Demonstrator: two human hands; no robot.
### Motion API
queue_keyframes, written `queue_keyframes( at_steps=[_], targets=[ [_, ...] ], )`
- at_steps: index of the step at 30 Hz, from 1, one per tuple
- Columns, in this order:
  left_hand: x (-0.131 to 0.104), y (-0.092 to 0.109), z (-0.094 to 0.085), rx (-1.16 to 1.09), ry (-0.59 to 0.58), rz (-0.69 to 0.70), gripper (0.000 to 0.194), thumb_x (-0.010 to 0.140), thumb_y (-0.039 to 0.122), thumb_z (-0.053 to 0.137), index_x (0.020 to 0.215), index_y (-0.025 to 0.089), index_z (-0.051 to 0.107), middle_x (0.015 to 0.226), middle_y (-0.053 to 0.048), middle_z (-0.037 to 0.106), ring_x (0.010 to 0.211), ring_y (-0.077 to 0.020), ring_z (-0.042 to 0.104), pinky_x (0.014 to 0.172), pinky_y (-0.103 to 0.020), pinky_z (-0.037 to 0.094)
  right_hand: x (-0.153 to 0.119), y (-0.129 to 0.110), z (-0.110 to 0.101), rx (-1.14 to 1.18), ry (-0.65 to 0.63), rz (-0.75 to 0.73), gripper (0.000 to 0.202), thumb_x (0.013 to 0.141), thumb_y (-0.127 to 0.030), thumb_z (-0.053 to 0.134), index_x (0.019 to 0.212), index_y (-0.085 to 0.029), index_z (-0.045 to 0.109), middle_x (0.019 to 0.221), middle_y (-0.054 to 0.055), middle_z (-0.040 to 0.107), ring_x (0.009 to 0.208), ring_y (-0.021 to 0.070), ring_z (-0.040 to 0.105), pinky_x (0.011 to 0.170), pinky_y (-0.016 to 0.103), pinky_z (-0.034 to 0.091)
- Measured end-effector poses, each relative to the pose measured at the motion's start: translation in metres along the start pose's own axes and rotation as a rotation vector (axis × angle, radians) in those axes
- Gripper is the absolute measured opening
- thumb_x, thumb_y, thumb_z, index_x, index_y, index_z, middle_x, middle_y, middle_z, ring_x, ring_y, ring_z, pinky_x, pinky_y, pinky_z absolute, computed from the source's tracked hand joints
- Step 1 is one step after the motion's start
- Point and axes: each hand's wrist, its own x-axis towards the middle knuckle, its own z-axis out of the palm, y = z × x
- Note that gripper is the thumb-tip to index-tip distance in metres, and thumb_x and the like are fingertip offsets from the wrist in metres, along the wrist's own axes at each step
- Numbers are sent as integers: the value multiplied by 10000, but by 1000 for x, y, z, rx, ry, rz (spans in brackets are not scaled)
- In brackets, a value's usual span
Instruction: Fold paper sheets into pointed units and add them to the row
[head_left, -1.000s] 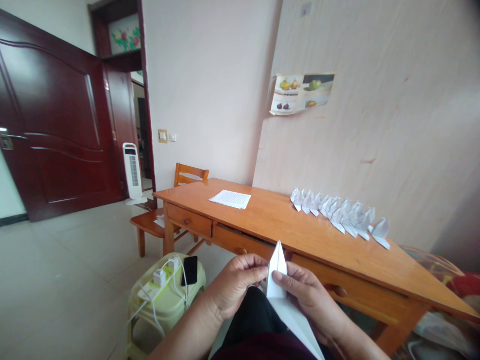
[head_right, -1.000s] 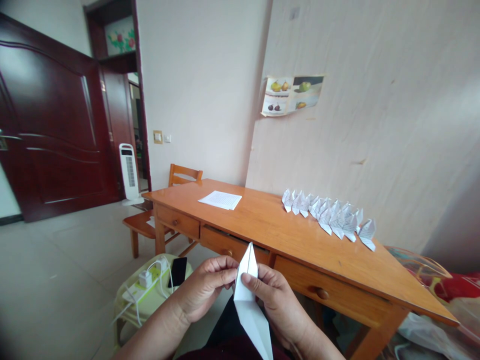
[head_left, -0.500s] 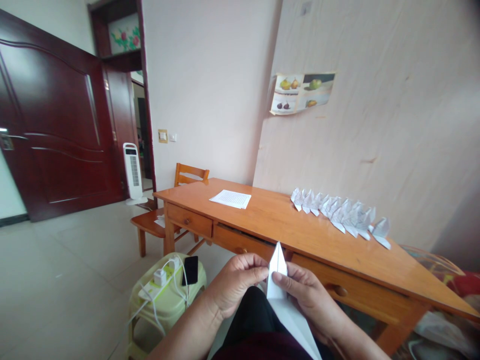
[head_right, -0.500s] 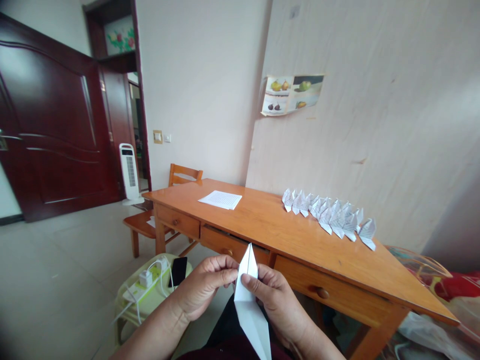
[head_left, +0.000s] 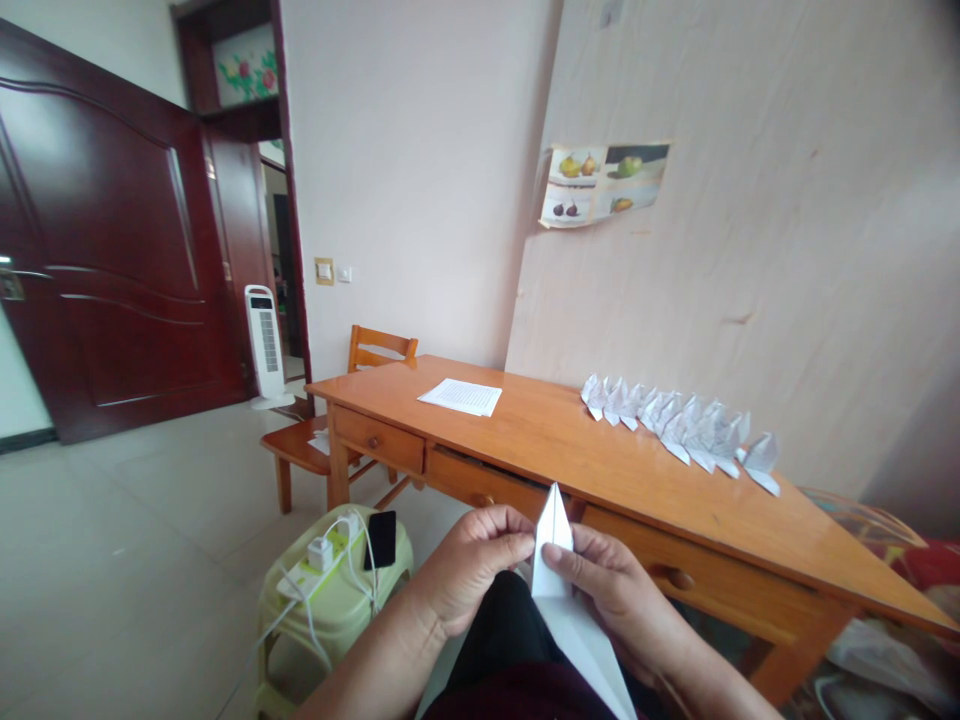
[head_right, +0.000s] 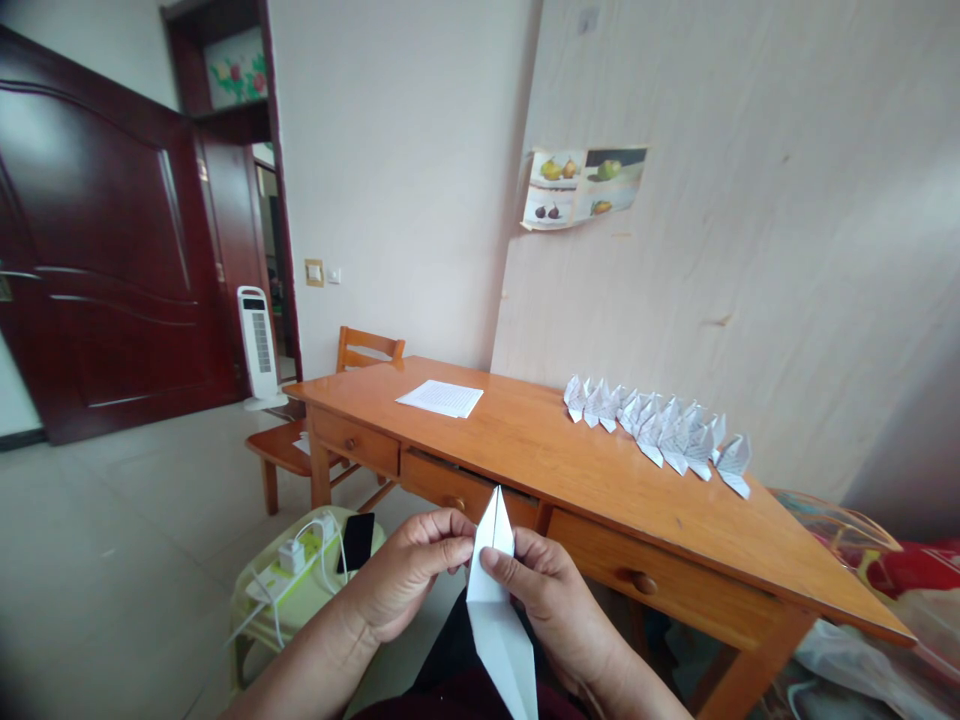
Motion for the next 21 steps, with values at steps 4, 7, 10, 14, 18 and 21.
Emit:
queue_keyframes(
  at_steps=[4, 7, 10, 14, 18, 21],
  targets=[
    [-3, 3, 5, 220, 27, 87, 142, 872, 287, 658, 845, 150, 629, 792, -9, 595, 755, -143, 507, 715, -260, 402, 4, 4, -3, -108, 46, -20, 332, 855, -462, 744, 869, -143, 654, 724, 36, 656, 567, 110, 520, 535, 233, 349],
    [-4, 3, 9, 437, 63, 185, 157, 928, 300, 586, 840, 169, 590, 769, 8, 561, 740, -145, 504, 692, -259, 400, 6, 5, -4, -162, 75, -37, 353, 855, -486, 737, 906, -145, 662, 742, 41, 663, 589, 123, 541, 543, 241, 372],
    [-4, 2, 9, 484, 60, 221, 149, 936, 295, 568, 850, 175, 579, 774, 12, 552, 743, -146, 503, 694, -258, 404, 7, 6, -5, -178, 87, -49, 351, 862, -490, 728, 922, -150, 660, 737, 34, 654, 579, 116, 530, 536, 240, 368],
    [-2, 3, 4, 404, 17, 169, 144, 916, 297, 592, 854, 167, 598, 813, 1, 568, 784, -151, 505, 714, -257, 410, 4, 4, -5, -181, 69, -43, 358, 863, -496, 724, 911, -149, 650, 721, 27, 634, 565, 107, 504, 525, 236, 348],
    [-1, 6, -2, 346, -21, 122, 125, 882, 274, 618, 835, 158, 606, 796, 4, 573, 765, -142, 495, 711, -256, 400, 2, 3, -5, -202, 44, -46, 358, 869, -488, 721, 925, -141, 652, 723, 21, 616, 572, 103, 486, 532, 238, 336],
    [0, 9, -5, 339, -44, 106, 112, 852, 241, 626, 784, 157, 598, 736, 18, 548, 716, -129, 467, 675, -248, 382, 1, 1, -4, -206, 14, -35, 366, 862, -486, 729, 949, -136, 662, 706, 8, 593, 563, 95, 463, 528, 235, 324]
  ],
)
